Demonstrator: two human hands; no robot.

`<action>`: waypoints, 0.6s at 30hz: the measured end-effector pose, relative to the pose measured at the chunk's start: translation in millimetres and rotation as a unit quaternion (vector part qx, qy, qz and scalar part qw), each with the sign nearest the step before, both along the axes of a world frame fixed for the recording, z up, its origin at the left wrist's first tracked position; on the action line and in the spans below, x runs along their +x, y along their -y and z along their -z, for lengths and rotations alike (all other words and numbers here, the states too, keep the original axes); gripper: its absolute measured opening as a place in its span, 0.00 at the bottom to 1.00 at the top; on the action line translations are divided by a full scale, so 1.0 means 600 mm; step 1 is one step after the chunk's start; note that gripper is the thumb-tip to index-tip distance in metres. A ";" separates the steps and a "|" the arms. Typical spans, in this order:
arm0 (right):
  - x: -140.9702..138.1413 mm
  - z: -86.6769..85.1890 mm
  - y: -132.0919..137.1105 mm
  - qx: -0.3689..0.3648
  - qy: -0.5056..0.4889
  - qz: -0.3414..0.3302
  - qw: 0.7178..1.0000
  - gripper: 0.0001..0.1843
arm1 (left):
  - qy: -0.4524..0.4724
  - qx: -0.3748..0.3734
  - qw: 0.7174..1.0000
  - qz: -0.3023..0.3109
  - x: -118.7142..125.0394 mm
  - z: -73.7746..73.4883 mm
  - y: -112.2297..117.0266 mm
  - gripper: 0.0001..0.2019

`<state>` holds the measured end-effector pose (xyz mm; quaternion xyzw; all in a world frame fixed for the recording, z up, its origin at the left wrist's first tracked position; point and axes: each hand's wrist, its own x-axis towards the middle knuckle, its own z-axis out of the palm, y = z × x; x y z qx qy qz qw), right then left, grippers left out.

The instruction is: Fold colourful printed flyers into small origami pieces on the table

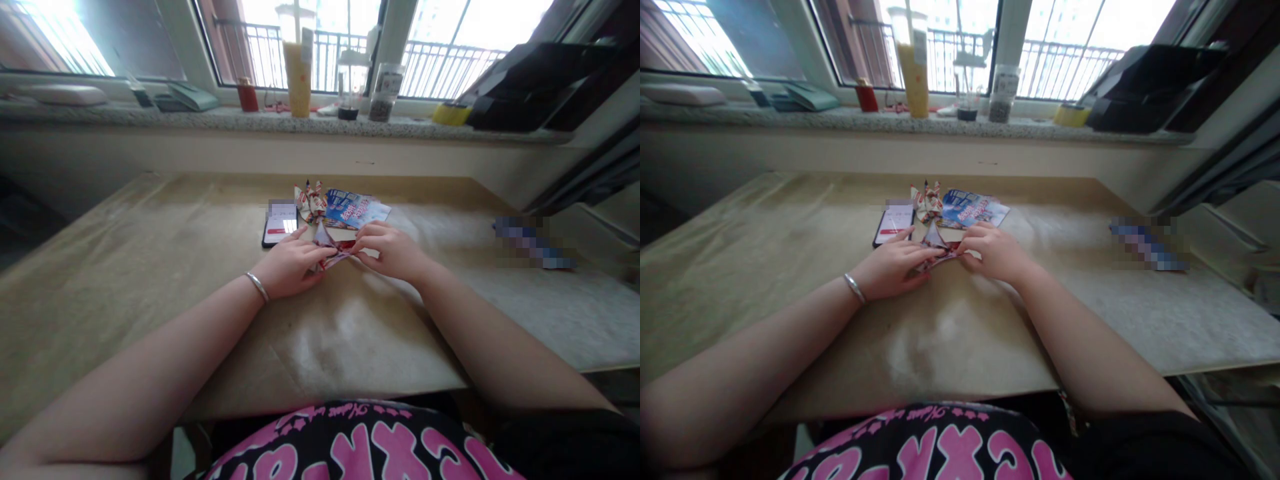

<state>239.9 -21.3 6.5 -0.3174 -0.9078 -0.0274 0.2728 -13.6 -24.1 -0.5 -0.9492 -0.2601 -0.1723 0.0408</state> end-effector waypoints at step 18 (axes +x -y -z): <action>0.001 0.015 -0.013 -0.096 0.014 -0.016 0.995 0.07 | -0.057 0.001 0.996 0.063 0.008 -0.006 0.018 0.17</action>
